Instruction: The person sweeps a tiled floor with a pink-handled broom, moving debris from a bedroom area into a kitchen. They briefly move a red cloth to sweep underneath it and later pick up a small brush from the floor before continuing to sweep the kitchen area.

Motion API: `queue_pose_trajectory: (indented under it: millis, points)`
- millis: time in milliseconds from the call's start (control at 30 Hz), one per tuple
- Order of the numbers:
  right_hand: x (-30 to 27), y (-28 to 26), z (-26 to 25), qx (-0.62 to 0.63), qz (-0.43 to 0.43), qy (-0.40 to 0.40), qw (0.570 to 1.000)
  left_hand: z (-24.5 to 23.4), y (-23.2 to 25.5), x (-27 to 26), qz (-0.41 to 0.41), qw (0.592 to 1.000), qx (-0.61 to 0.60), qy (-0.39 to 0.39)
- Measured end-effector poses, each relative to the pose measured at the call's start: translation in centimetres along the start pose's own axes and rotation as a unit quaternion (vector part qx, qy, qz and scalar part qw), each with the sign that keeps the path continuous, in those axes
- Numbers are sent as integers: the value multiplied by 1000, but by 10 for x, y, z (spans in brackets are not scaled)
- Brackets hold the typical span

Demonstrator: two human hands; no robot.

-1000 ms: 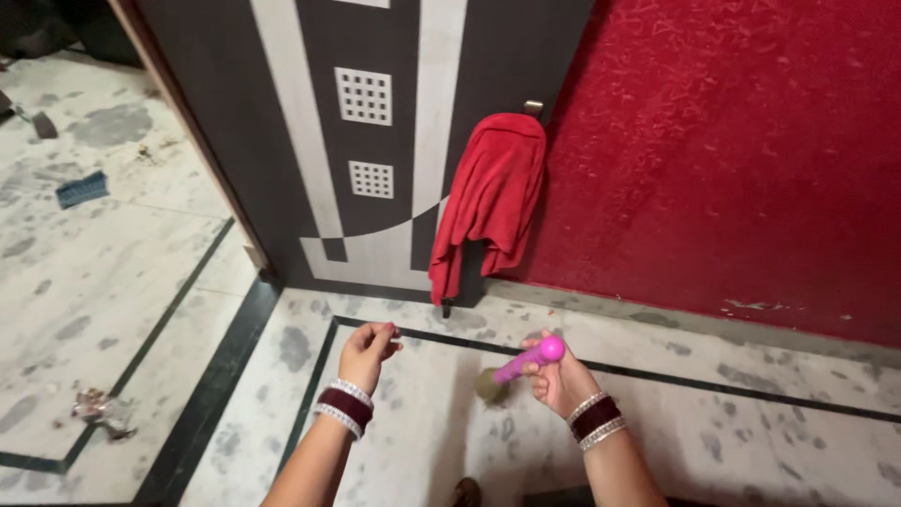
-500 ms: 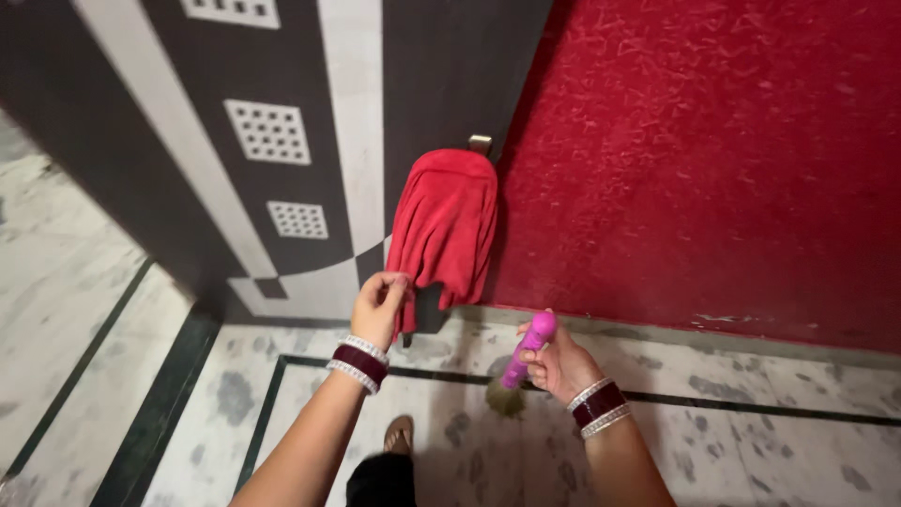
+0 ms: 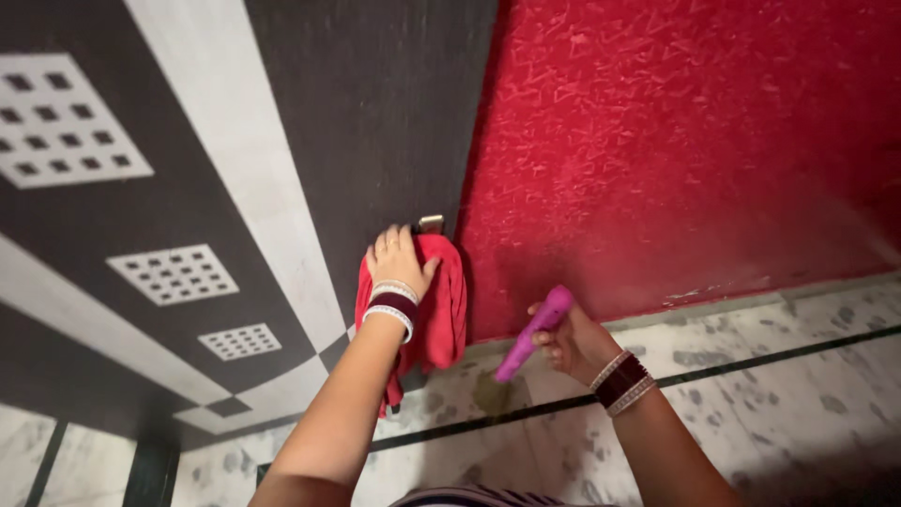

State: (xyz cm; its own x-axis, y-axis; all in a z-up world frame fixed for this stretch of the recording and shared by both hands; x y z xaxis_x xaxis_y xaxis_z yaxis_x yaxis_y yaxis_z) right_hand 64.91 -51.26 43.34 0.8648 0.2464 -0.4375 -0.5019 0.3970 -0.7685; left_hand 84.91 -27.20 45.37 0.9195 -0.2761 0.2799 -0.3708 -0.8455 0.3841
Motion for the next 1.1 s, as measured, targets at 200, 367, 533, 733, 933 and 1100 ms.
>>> queue_pose_trajectory:
  millis: [200,367,533,733,933,1100]
  points:
    - [18,-11,-27,45,24,-5,999,50,-15,-1,-19,970,167,-173]
    - [40,-11,-54,47,7,-59,997,47,-16,-1,-70,970,158,-173]
    - [49,-19,-98,54,70,-41,995,45,-15,-12,-138,969,147,-140]
    - [36,-24,-163,46,105,-75,991,43,-10,-44,-252,955,122,-97]
    - [8,10,-219,75,223,-162,958,29,1,-112,-328,934,134,-45]
    - [8,51,-254,123,248,-106,955,-4,23,-181,-403,905,114,-71]
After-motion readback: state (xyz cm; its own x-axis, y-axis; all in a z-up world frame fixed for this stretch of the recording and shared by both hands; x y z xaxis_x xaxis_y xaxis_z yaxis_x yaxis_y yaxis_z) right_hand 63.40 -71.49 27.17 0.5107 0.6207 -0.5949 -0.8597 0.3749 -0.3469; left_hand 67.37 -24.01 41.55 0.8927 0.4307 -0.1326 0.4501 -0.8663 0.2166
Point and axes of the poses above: each hand's wrist, its own x-axis towards the middle knuckle, its own z-axis out of the palm, y = z × x, the point moved 6 cm from there along x, towards the middle knuckle, and after that the axes turned 10 degrees about -y, right-handed, at the moved point
